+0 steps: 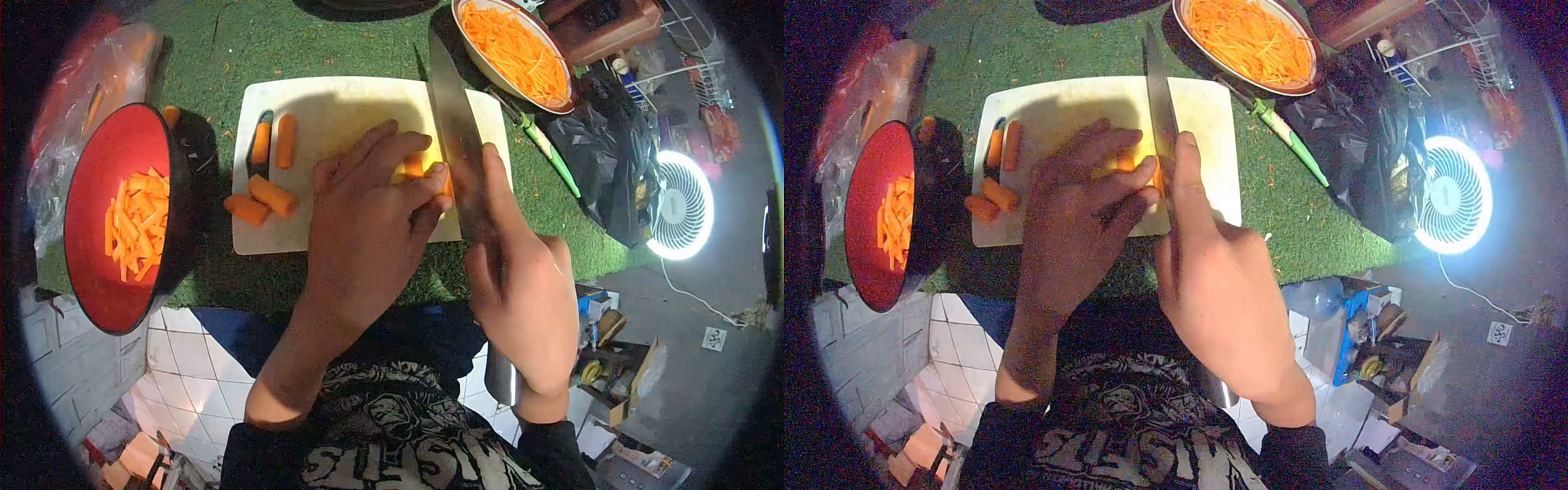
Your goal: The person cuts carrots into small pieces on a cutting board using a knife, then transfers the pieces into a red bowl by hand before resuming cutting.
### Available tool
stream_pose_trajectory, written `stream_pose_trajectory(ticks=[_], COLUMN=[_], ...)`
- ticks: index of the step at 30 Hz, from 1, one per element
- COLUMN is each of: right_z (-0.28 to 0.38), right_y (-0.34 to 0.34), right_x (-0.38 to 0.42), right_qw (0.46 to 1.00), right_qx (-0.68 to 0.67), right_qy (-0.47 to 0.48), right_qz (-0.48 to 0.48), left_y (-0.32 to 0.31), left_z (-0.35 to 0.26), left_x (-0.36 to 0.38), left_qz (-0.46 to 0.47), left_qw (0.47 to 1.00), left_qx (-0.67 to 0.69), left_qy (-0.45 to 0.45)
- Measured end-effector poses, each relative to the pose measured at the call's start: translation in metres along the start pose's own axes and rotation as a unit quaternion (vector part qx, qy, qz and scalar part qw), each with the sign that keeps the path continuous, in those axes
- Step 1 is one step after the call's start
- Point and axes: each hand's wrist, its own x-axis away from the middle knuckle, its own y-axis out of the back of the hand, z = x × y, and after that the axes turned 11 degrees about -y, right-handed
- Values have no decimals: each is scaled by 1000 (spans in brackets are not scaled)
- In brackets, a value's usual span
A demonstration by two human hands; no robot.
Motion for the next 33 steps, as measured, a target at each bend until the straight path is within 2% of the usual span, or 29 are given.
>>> stream_pose_trajectory(ticks=[8,21,22,25,29,33], right_z=[7,-4,-7,2,3,2], right_y=[1,-16,-18,-3,-2,-6], right_x=[2,-23,-24,-14,-3,-1], right_qw=[999,995,995,1000,999,999], right_qx=[18,22,-15,1,23,20], right_qy=[-32,94,91,4,17,27], right_qz=[23,-18,-29,-16,-29,-14], left_y=[1,2,1,-1,2,-3], left_z=[-2,-2,-2,0,-1,3], left_x=[-1,-1,0,1,0,2], left_qz=[-14,16,10,-7,10,-15], left_qw=[1000,999,1000,1000,999,999], left_qx=[0,-31,-28,-23,-35,-25], left_qy=[3,-11,-10,-7,1,-12])
